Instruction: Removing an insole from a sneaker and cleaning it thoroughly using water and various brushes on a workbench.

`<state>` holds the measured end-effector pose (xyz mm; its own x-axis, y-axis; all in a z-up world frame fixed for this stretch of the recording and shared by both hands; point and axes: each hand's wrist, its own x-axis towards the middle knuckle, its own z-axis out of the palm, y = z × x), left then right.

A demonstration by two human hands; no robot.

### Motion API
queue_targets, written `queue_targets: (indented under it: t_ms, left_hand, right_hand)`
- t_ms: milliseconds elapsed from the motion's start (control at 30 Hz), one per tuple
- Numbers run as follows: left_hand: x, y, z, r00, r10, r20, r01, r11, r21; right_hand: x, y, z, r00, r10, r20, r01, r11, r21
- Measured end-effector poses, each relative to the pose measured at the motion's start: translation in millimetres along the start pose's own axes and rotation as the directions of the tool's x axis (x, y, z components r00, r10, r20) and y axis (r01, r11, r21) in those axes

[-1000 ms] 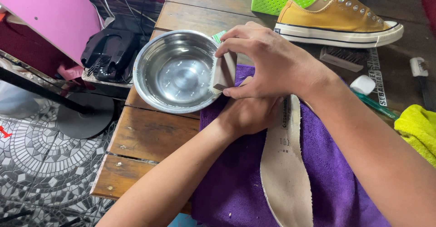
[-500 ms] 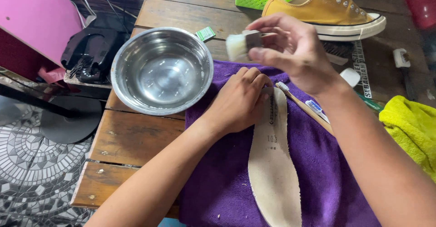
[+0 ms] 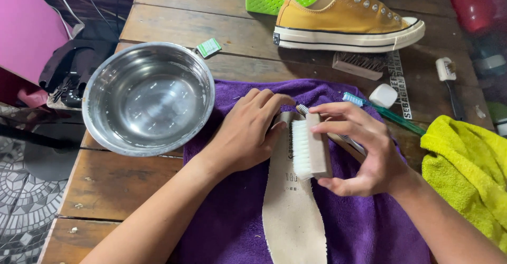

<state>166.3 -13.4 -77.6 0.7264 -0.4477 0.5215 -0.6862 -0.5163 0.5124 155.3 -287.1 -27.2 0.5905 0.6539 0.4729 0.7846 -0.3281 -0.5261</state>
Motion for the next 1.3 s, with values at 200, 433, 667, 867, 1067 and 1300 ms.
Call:
queue_targets:
  t_ms: [200,433,667,867,1067,1300]
  left_hand:
    - [-0.4,0.7,-0.8,0.999,-0.022,0.026,0.022,1.000,-0.007]
    - [2.7,2.8,-3.2,0.998,-0.055,0.009,0.056,0.997,-0.052]
    - [6.1,-0.7,-2.3,0.995,-0.103,-0.005,0.102,0.991,-0.084]
    - [3.1,-0.3,0.5,0.990,-0.139,-0.007,0.138,0.987,-0.087]
    - [5.2,4.0,-1.7,0.987,-0.162,-0.008,0.160,0.980,-0.115]
    - [2.1,2.9,0.8,0.985,-0.175,0.002,0.175,0.979,-0.109]
  right_hand:
    - [2.6,15.9,5.3,0.996,-0.080,0.043,0.083,0.992,-0.090]
    - [-11.5,10.1,1.7,0.996,-0.016,0.093,0.026,0.995,-0.100]
    - [-0.9,3.0,-1.8,0.989,-0.015,0.149,0.041,0.984,-0.171]
    - [10.2,15.1,3.8,0.993,-0.004,0.116,0.023,0.986,-0.167]
    - [-2.5,2.8,-1.3,0.982,0.021,0.185,0.000,0.994,-0.112]
    - [4.1,-5.2,2.7,0.985,0.053,0.161,-0.025,0.985,-0.170]
